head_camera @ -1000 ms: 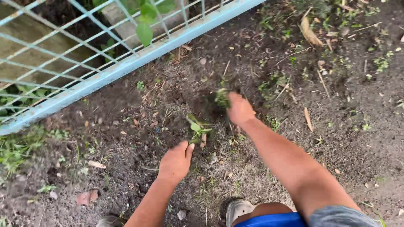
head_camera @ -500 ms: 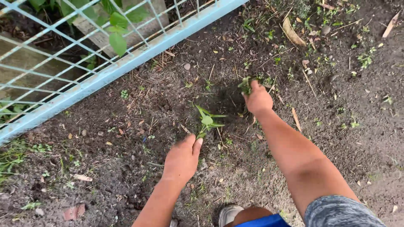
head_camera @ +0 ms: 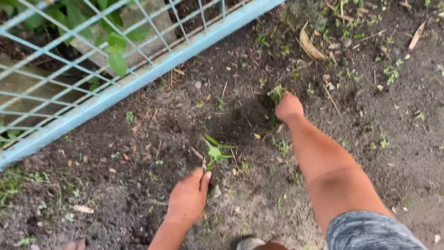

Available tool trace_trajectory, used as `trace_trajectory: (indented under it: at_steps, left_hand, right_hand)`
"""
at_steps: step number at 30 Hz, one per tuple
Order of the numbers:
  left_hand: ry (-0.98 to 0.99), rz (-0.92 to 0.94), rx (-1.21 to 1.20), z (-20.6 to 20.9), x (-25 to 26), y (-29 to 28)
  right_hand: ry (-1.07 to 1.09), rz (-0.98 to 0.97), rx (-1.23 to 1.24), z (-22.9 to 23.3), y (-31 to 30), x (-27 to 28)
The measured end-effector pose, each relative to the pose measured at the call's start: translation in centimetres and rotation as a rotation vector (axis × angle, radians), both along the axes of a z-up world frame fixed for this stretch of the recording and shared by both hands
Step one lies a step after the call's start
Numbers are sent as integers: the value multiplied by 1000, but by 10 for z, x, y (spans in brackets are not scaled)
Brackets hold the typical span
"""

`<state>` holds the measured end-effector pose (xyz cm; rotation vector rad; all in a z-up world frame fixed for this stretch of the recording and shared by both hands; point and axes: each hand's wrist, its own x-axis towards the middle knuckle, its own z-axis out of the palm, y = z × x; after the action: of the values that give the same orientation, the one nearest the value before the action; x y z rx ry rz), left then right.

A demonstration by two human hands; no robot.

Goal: Removing weeds and unwanted plants from the ground near a gate and concrete post.

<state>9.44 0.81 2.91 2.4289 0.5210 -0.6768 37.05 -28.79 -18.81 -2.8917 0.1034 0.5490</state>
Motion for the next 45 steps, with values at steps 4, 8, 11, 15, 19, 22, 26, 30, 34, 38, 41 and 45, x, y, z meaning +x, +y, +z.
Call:
trace_trajectory:
  at_steps: [4, 8, 11, 15, 19, 22, 26, 30, 34, 38, 41, 45]
  left_hand:
    - [-16, 19, -26, 6, -3, -1]
    - [6, 15, -51, 6, 0, -8]
    - [114, 29, -27, 6, 12, -14]
    - [317, -14, 12, -51, 8, -8]
    - [303, 0, 18, -61, 9, 2]
    - [242, -6, 125, -39, 7, 3]
    - [115, 31, 116, -17, 7, 14]
    - [-96, -46, 104, 10, -17, 27]
    - [-86, 7, 95, 16, -25, 33]
    - [-52, 32, 57, 25, -24, 25]
    - [55, 29, 23, 29, -26, 11]
    - [19, -6, -59, 25, -43, 10]
  right_hand:
    - [221, -363, 282, 94, 12, -9]
    - [243, 41, 104, 109, -7, -35]
    - [355, 182, -12, 107, 9, -64]
    - [39, 298, 92, -8, 1, -88]
    - [78, 59, 210, 37, 2, -67]
    - [-118, -238, 349, 48, -8, -62]
    - [78, 46, 149, 12, -24, -43]
    - [94, -65, 345, 68, -23, -61]
    - [48, -26, 446, 75, -45, -86]
    - [255, 216, 86, 93, -19, -118]
    - [273, 283, -29, 71, -14, -138]
    - [193, 145, 25, 62, -8, -135]
